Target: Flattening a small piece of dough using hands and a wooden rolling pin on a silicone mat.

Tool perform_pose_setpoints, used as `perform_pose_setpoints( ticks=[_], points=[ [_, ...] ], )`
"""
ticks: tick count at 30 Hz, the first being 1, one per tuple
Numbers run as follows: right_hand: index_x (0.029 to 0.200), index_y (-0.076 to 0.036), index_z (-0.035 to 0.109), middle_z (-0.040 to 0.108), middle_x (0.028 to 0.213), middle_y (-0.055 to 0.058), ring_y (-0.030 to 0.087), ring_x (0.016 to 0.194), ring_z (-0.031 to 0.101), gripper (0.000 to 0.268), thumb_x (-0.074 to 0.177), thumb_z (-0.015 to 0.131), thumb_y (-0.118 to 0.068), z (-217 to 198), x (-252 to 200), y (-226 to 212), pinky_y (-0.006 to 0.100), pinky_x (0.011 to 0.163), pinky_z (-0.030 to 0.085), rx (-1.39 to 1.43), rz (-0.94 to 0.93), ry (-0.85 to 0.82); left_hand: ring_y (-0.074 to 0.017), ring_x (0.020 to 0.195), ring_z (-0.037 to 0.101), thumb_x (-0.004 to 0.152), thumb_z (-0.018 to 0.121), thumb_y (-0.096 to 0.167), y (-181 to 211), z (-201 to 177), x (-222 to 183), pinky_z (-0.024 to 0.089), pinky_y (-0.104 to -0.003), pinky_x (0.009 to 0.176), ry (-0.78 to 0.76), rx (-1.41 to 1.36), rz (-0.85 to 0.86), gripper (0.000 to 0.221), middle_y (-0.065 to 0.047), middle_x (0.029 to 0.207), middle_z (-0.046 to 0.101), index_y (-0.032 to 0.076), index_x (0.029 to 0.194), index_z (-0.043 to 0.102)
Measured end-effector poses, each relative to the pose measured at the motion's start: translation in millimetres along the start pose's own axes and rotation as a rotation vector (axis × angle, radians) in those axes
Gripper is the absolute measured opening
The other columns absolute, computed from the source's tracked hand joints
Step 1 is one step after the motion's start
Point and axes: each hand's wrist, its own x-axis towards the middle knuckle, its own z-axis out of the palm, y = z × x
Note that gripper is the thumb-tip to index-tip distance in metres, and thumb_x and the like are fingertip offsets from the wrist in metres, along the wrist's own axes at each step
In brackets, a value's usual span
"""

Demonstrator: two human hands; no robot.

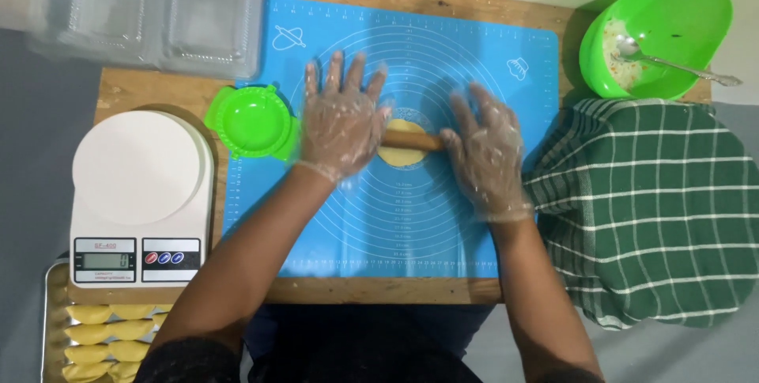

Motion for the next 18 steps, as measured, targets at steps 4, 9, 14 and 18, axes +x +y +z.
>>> perform_pose_setpoints(
  ticks=[4, 9, 14, 18],
  points=[
    [0.159, -0.014, 0.043, 0.033, 0.165, 0.022, 0.045, 0.148, 0.034, 0.064, 0.109, 0.031, -0.053, 14.8, 24.7, 8.1, 0.067, 0.116, 0.027, -0.03, 0.08, -0.107, -0.0461, 0.15, 0.024, 0.106, 0.031, 0.048, -12.0, 21.6, 28.8, 0.01, -0.067, 0.12, 0.042, 0.041, 0.001, 0.06, -0.019, 0.163, 0.03, 0.019, 0.159, 0.033],
    [0.161, -0.013, 0.039, 0.028, 0.168, 0.019, 0.048, 0.15, 0.032, 0.064, 0.111, 0.03, -0.052, 37.1, 31.9, 29.1, 0.071, 0.111, 0.029, 0.02, -0.035, -0.027, -0.0484, 0.152, 0.015, 0.106, 0.025, 0.051, -13.4, 33.3, 32.9, 0.006, -0.066, 0.12, 0.034, 0.049, 0.022, 0.065, -0.018, 0.167, 0.018, 0.019, 0.162, 0.019],
    [0.162, -0.02, 0.038, 0.033, 0.168, 0.013, 0.038, 0.151, 0.035, 0.062, 0.109, 0.029, -0.051, 15.5, 18.5, 11.5, 0.066, 0.116, 0.028, -0.194, 0.018, -0.228, -0.0429, 0.149, 0.033, 0.108, 0.034, 0.043, 6.7, -7.5, -5.3, 0.016, -0.07, 0.119, -0.03, 0.07, 0.058, 0.057, -0.02, 0.159, 0.043, 0.014, 0.156, 0.046],
    [0.162, -0.017, 0.037, 0.037, 0.166, 0.016, 0.04, 0.15, 0.036, 0.078, 0.106, 0.006, -0.061, 14.5, 0.5, 9.6, 0.066, 0.116, 0.024, -0.151, 0.013, -0.207, -0.0433, 0.15, 0.03, 0.107, 0.032, 0.045, 11.3, -4.1, -24.8, 0.011, -0.071, 0.118, -0.059, 0.064, 0.078, 0.06, -0.021, 0.161, 0.04, 0.013, 0.157, 0.042]
  ],
)
